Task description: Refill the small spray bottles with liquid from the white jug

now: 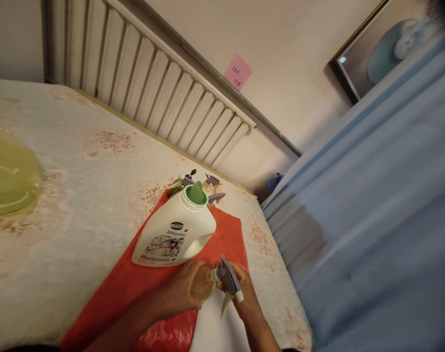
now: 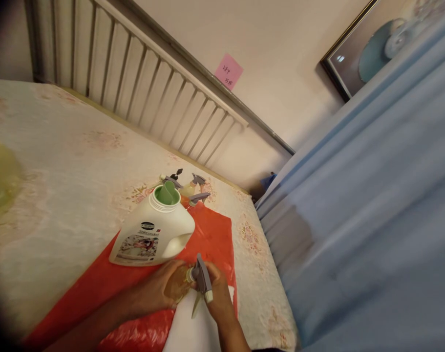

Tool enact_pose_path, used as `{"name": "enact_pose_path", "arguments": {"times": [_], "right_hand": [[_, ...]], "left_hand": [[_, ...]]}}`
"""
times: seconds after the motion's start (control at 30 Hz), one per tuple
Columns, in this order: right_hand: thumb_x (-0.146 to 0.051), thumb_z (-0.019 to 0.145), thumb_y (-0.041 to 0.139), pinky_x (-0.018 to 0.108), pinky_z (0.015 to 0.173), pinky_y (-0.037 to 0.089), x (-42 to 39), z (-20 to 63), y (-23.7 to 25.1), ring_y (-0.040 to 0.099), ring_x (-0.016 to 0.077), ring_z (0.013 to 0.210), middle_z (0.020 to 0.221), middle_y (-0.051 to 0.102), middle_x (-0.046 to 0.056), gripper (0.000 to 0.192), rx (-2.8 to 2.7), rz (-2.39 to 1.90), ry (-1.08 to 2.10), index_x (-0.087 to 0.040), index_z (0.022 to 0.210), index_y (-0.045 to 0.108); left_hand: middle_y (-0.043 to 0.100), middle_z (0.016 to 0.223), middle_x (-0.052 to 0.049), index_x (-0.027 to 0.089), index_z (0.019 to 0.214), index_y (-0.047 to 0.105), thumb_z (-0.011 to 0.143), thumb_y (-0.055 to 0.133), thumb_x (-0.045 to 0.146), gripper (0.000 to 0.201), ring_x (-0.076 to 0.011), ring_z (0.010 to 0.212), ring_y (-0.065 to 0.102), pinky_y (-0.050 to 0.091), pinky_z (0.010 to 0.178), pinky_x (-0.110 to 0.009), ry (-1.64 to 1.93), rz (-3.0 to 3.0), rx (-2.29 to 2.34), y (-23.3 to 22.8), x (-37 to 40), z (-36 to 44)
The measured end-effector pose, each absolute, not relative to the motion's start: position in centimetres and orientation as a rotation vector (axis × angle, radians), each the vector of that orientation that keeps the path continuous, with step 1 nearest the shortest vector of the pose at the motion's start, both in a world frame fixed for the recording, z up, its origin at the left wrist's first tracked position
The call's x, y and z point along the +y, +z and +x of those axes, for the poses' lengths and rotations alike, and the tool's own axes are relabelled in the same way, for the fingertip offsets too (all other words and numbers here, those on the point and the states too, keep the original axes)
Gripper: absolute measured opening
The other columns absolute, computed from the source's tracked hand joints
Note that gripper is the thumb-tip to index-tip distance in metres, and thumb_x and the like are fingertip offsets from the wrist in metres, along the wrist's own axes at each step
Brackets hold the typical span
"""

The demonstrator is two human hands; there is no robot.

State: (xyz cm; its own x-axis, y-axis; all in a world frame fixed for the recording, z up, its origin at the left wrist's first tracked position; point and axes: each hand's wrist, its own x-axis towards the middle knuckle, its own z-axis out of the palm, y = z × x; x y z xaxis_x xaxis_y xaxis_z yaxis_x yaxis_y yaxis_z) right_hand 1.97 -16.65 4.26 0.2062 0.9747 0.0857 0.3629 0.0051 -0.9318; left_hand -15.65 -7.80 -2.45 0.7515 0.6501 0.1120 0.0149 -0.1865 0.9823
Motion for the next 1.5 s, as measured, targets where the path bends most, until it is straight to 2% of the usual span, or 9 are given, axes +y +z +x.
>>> {"name": "enact_pose_path", "arguments": {"times": [0.33, 0.47, 0.7, 0.87, 1.03, 1.2, 1.33, 1.4, 1.5], "right_hand": [[-0.027, 0.072, 0.078, 0.026, 0.066, 0.048, -16.4, 1.5, 5.7, 0.059, 0.0164, 0.07, 0.082, 0.069, 0.0, 0.028, -1.423, -1.599, 0.813, -0.02, 0.098, 0.072], [-0.025, 0.073, 0.075, 0.025, 0.065, 0.047, -16.1, 0.6, 6.8, 0.059, 0.0159, 0.068, 0.077, 0.067, -0.001, 0.018, -1.464, -1.612, 0.768, -0.021, 0.09, 0.071], [-0.022, 0.071, 0.07, 0.026, 0.062, 0.048, -15.9, -0.8, 7.4, 0.058, 0.0161, 0.063, 0.069, 0.066, -0.002, 0.006, -1.428, -1.677, 0.648, -0.021, 0.076, 0.067], [-0.018, 0.066, 0.068, 0.025, 0.058, 0.047, -15.9, -1.5, 5.7, 0.054, 0.0156, 0.061, 0.066, 0.062, -0.003, 0.01, -1.249, -1.718, 0.54, -0.022, 0.07, 0.061], [-0.016, 0.06, 0.071, 0.027, 0.063, 0.05, -15.8, -1.8, 3.2, 0.058, 0.0183, 0.068, 0.072, 0.065, -0.002, 0.019, -1.096, -1.754, 0.428, -0.022, 0.074, 0.061], [-0.014, 0.062, 0.071, 0.026, 0.065, 0.051, -15.8, -2.0, 2.3, 0.061, 0.0176, 0.07, 0.075, 0.068, -0.002, 0.021, -1.039, -1.709, 0.422, -0.021, 0.079, 0.063], [-0.014, 0.062, 0.07, 0.025, 0.063, 0.05, -15.6, -2.2, 2.4, 0.06, 0.0162, 0.067, 0.071, 0.066, -0.002, 0.018, -1.02, -1.707, 0.43, -0.021, 0.075, 0.06], [-0.016, 0.062, 0.071, 0.025, 0.062, 0.05, -15.4, -2.3, 2.4, 0.06, 0.0159, 0.065, 0.069, 0.064, -0.003, 0.019, -1.005, -1.718, 0.412, -0.021, 0.074, 0.059], [-0.018, 0.062, 0.072, 0.025, 0.062, 0.05, -15.2, -2.6, 2.4, 0.06, 0.0152, 0.064, 0.068, 0.064, -0.004, 0.02, -0.983, -1.729, 0.369, -0.02, 0.076, 0.059]], "left_hand": [[0.062, 0.129, -0.005, 0.03, 0.126, 0.052, 0.06, 0.077, 0.027, 0.07, -0.031, 0.121, 0.056, 0.047, 0.098, -0.038, 0.608, 1.71, 0.585, -2.9, -7.6, -15.4], [0.058, 0.135, -0.005, 0.029, 0.131, 0.048, 0.059, 0.077, 0.023, 0.078, -0.0315, 0.126, 0.052, 0.045, 0.102, -0.038, 0.586, 1.699, 0.581, -3.3, -7.6, -15.5], [0.063, 0.122, -0.004, 0.028, 0.121, 0.054, 0.063, 0.078, 0.032, 0.062, -0.0291, 0.114, 0.059, 0.049, 0.095, -0.036, 0.624, 1.702, 0.534, -2.2, -7.8, -15.6], [0.066, 0.111, -0.004, 0.026, 0.114, 0.056, 0.08, 0.065, 0.044, 0.039, -0.0262, 0.103, 0.062, 0.05, 0.089, -0.035, 0.65, 1.729, 0.561, -1.5, -8.0, -15.7], [0.061, 0.123, -0.004, 0.026, 0.12, 0.052, 0.067, 0.072, 0.026, 0.057, -0.028, 0.114, 0.057, 0.046, 0.095, -0.036, 0.605, 1.799, 0.546, -1.7, -7.9, -16.1], [0.062, 0.116, -0.003, 0.026, 0.113, 0.055, 0.071, 0.069, 0.026, 0.044, -0.0278, 0.113, 0.057, 0.047, 0.095, -0.037, 0.597, 1.779, 0.539, -1.0, -7.9, -16.2], [0.061, 0.12, -0.001, 0.028, 0.114, 0.058, 0.068, 0.067, 0.02, 0.047, -0.0277, 0.117, 0.055, 0.048, 0.096, -0.036, 0.596, 1.744, 0.518, -1.5, -7.9, -16.0], [0.059, 0.126, 0.0, 0.028, 0.116, 0.059, 0.065, 0.068, 0.016, 0.054, -0.029, 0.124, 0.051, 0.044, 0.105, -0.04, 0.603, 1.756, 0.508, -2.3, -7.8, -15.7], [0.048, 0.145, -0.005, 0.027, 0.133, 0.05, 0.055, 0.074, 0.012, 0.083, -0.0344, 0.139, 0.035, 0.031, 0.118, -0.05, 0.62, 1.753, 0.541, -3.4, -7.8, -15.1]]}}
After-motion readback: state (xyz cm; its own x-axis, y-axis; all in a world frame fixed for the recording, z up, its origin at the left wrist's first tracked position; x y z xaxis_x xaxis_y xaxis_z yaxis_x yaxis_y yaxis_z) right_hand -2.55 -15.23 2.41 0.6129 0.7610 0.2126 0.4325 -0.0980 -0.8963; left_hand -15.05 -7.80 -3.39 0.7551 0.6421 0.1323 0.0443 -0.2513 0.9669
